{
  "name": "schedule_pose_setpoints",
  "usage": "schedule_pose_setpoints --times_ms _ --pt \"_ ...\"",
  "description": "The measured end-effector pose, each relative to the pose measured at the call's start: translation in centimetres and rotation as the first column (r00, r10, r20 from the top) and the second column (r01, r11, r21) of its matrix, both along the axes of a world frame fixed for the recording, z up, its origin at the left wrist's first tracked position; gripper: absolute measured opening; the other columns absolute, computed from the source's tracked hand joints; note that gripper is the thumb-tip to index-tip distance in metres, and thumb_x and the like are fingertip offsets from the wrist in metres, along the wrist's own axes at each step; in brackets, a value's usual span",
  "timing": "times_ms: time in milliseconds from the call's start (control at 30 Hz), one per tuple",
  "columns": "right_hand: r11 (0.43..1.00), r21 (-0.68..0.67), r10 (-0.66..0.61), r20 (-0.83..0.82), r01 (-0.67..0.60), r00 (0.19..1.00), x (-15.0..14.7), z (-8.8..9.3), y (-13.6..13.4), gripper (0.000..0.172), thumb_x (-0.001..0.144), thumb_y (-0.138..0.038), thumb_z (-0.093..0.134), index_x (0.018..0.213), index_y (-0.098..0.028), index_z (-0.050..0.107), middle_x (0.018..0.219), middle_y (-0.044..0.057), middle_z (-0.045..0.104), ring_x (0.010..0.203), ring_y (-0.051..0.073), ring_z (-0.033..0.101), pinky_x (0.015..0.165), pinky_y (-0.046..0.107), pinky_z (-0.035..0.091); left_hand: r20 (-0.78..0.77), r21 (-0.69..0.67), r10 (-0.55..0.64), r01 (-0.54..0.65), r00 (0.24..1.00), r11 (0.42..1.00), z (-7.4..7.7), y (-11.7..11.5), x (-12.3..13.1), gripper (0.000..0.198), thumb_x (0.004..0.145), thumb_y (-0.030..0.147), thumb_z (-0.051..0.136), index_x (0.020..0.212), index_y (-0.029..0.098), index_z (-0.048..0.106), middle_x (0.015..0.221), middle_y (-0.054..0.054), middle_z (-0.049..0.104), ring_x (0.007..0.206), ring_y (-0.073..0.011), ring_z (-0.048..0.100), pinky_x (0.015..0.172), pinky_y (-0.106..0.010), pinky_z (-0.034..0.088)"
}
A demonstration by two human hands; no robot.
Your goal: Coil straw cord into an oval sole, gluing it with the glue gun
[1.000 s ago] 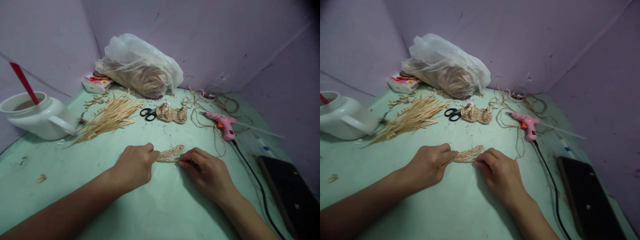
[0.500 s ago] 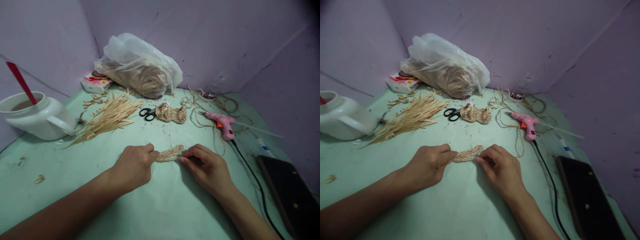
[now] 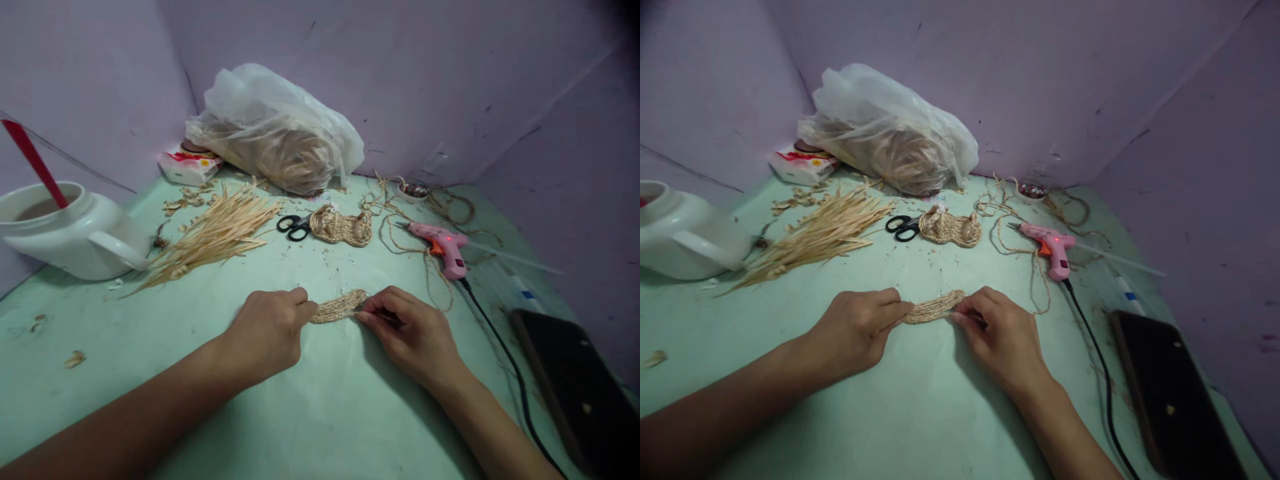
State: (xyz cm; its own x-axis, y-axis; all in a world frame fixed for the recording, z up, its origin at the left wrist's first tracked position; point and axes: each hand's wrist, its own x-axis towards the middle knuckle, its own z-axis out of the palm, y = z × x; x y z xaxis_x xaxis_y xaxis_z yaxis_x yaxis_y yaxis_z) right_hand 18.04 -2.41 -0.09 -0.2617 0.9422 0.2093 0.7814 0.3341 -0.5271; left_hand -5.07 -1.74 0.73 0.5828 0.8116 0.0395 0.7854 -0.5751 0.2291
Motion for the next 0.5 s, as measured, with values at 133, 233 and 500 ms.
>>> schedule_pose_setpoints --times_ms 133,233,500 --pt "1.0 -0.001 -0.029 -0.028 0.029 0.999 -0.04 -0.22 0.18 0.011 0.082 -0.031 0.061 0.075 -0.023 0.063 0.079 0.001 0.061 0.067 0.015 0.057 0.056 0.027 0.042 -0.018 -0.005 -0.006 0.006 1.0 1.0 0.02 0.04 0.04 0.035 0.076 0.007 0.044 0.097 0.021 0.067 0.074 -0.002 0.062 0.062 -0.0156 0.057 0.047 -0.026 0.028" --pt "0.999 0.013 -0.034 -0.09 0.036 0.995 -0.02 -0.45 0.41 0.01 0.08 -0.031 0.063 0.074 -0.023 0.064 0.102 0.004 0.061 0.075 0.016 0.06 0.058 0.028 0.047 -0.004 0.006 -0.015 0.015 1.0 1.0 -0.08 0.05 0.04 0.035 0.074 0.006 0.044 0.096 0.021 0.067 0.074 -0.001 0.062 0.063 -0.0157 0.058 0.047 -0.026 0.029" --pt "0.998 -0.053 -0.039 -0.189 0.03 0.981 -0.02 -0.58 0.59 0.012 0.079 -0.031 0.064 0.07 -0.023 0.063 0.104 0.004 0.067 0.091 0.021 0.064 0.071 0.033 0.053 0.028 -0.013 -0.026 0.026 0.999 1.0 -0.01 0.07 0.06 0.038 0.076 0.006 0.043 0.101 0.021 0.067 0.078 -0.003 0.064 0.068 -0.0174 0.061 0.05 -0.027 0.036"
